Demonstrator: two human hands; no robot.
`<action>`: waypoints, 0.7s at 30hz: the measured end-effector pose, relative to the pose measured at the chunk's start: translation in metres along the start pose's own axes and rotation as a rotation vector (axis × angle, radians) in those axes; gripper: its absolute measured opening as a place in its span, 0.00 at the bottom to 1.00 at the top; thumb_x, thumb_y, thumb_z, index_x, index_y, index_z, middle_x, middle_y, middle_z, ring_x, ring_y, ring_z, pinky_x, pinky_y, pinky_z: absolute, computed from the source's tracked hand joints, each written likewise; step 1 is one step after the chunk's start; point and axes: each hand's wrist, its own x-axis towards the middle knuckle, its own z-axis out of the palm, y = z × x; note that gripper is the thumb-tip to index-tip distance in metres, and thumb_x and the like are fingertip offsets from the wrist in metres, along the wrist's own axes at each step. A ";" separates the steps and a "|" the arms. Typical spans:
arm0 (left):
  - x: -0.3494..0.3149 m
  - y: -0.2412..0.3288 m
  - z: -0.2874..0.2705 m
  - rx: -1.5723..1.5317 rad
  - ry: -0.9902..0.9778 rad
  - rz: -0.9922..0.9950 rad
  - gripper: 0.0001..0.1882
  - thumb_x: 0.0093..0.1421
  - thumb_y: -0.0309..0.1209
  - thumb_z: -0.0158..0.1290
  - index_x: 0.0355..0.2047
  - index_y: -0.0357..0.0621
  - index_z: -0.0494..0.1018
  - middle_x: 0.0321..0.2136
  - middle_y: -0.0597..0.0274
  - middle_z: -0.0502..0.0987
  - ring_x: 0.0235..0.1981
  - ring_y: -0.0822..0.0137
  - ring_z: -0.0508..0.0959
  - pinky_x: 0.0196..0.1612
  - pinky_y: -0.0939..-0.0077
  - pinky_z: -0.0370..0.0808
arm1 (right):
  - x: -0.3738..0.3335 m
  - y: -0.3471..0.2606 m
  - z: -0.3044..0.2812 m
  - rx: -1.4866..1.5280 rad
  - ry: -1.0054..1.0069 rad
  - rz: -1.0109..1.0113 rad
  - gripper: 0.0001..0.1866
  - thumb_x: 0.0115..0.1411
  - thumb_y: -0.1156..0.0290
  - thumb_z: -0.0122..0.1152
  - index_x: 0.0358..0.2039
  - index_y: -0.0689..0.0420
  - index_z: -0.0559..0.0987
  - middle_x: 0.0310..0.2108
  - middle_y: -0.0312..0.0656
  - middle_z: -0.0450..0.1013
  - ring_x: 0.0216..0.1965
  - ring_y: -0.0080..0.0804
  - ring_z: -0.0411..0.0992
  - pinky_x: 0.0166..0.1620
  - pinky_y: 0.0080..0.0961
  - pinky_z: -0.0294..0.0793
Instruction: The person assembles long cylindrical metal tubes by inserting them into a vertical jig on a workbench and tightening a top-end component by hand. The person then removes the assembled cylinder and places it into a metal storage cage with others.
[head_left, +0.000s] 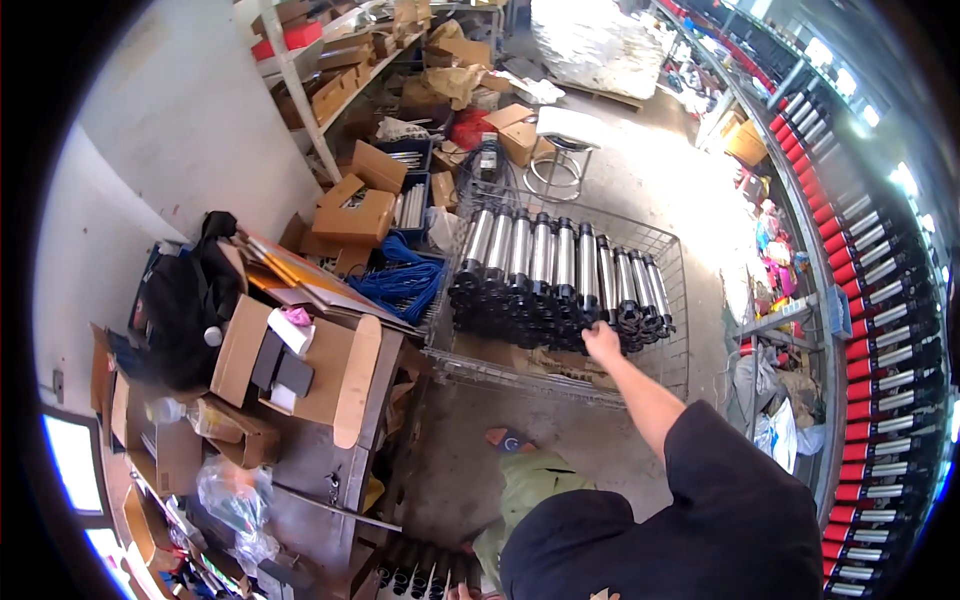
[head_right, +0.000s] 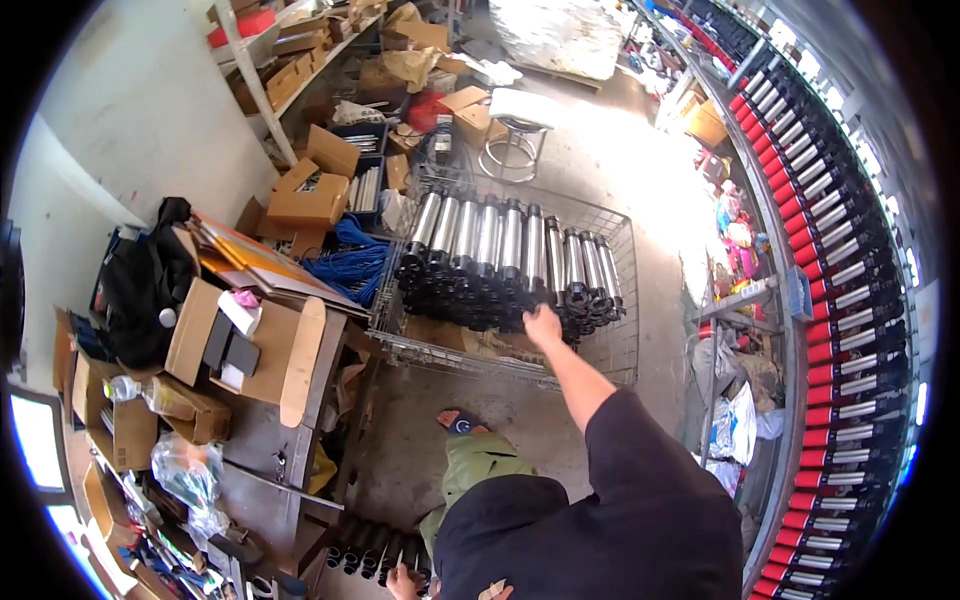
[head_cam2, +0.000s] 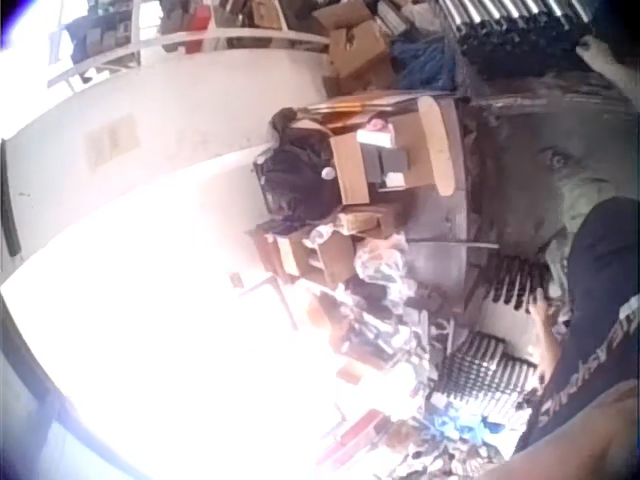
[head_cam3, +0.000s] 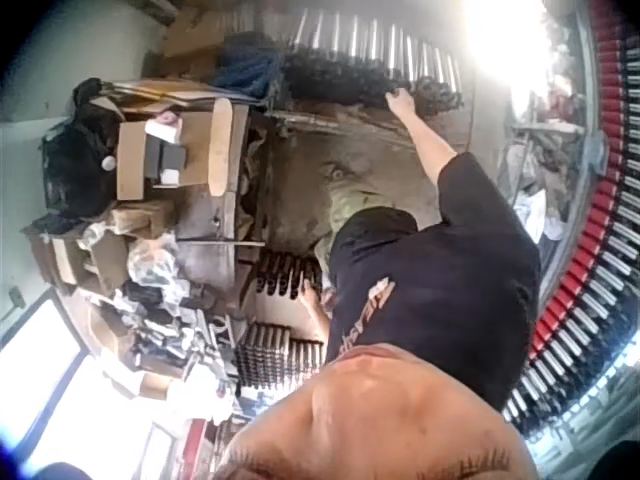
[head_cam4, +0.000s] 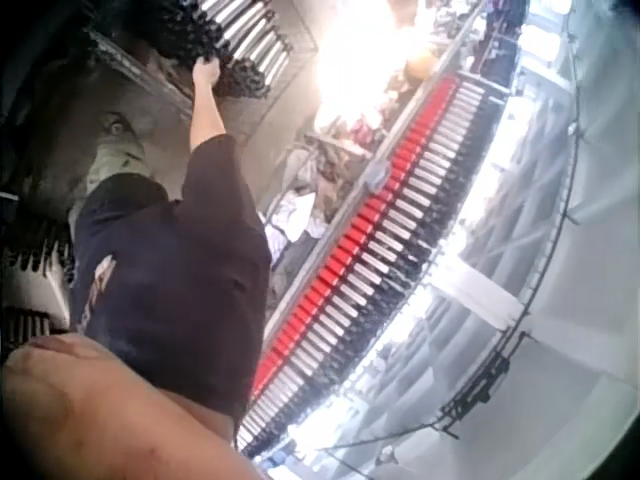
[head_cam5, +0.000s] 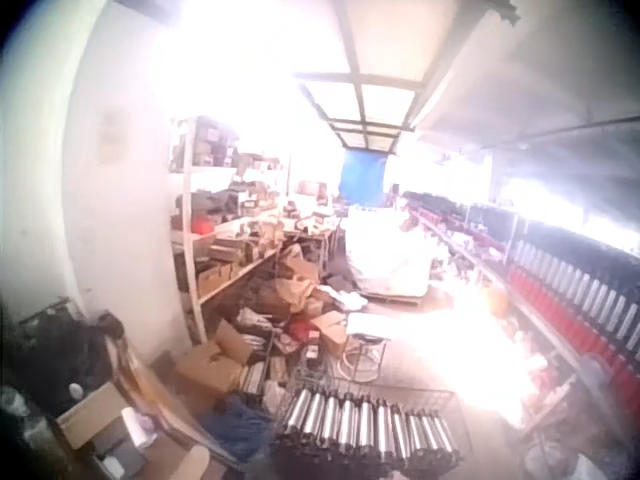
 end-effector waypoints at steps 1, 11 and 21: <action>-0.008 -0.015 -0.002 -0.147 0.010 -0.198 0.22 0.66 0.43 0.56 0.49 0.35 0.75 0.38 0.48 0.80 0.32 0.60 0.78 0.37 0.65 0.80 | -0.020 -0.002 0.020 -0.005 -0.005 -0.009 0.22 0.55 0.56 0.67 0.45 0.58 0.80 0.41 0.50 0.81 0.45 0.48 0.79 0.49 0.40 0.76; 0.029 -0.232 -0.007 -0.048 0.223 -0.296 0.28 0.58 0.50 0.56 0.41 0.32 0.78 0.41 0.35 0.80 0.45 0.37 0.79 0.50 0.49 0.75 | -0.300 -0.057 0.141 -0.246 -0.824 -0.685 0.23 0.58 0.61 0.68 0.50 0.59 0.78 0.41 0.47 0.81 0.44 0.32 0.79 0.49 0.28 0.77; 0.174 -0.333 0.004 -0.183 0.383 -0.805 0.40 0.53 0.46 0.64 0.59 0.37 0.62 0.56 0.45 0.68 0.58 0.44 0.71 0.58 0.51 0.73 | -0.463 -0.212 0.242 -0.555 -1.009 -0.797 0.36 0.68 0.46 0.55 0.67 0.57 0.63 0.59 0.40 0.70 0.56 0.30 0.69 0.56 0.27 0.64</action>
